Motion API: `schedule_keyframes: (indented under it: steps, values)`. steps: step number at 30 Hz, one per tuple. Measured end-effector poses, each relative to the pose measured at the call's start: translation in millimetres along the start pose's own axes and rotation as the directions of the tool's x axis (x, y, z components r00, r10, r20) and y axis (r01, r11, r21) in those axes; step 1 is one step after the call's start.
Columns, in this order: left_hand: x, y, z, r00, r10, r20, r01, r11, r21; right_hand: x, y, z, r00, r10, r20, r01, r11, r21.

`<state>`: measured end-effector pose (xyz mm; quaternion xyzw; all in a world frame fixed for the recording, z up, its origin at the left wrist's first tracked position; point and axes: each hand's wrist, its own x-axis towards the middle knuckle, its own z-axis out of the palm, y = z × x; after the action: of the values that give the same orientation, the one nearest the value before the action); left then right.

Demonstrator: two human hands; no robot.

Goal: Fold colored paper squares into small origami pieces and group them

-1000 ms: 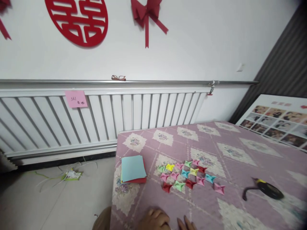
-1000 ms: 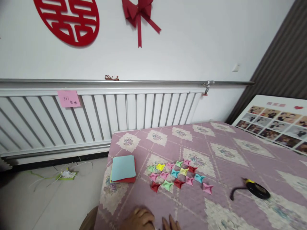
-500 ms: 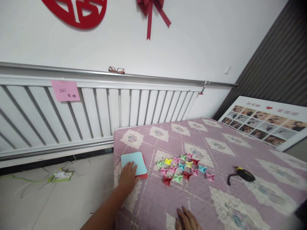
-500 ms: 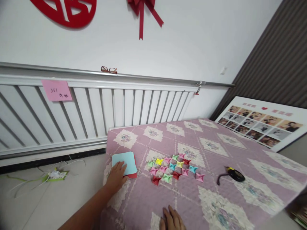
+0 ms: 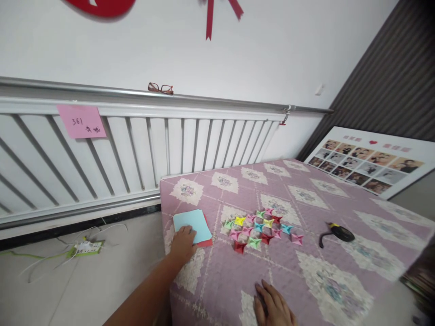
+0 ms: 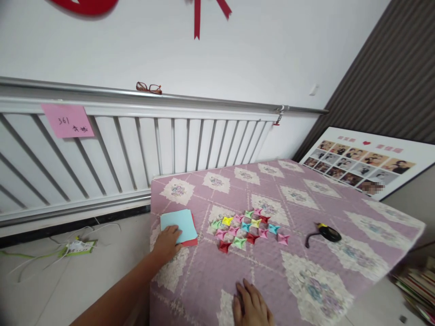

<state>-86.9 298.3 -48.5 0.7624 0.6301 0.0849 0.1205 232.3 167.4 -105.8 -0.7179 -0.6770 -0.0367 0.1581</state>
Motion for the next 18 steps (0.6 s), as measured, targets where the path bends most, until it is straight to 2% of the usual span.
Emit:
schedule_keyframes:
  steps: [13,18]
  values:
    - [6.8,-3.4,-2.3,0.999,0.032,0.003,-0.032,0.999,-0.011,-0.9,-8.9,-4.9,0.999,0.01,-0.046,-0.009,1.0,0.017]
    - [9.4,-3.3,-11.5,0.998,-0.062,-0.019,0.061,0.998,-0.016,-1.2,-9.3,-6.5,0.999,0.01,-0.051,-0.009,1.0,0.016]
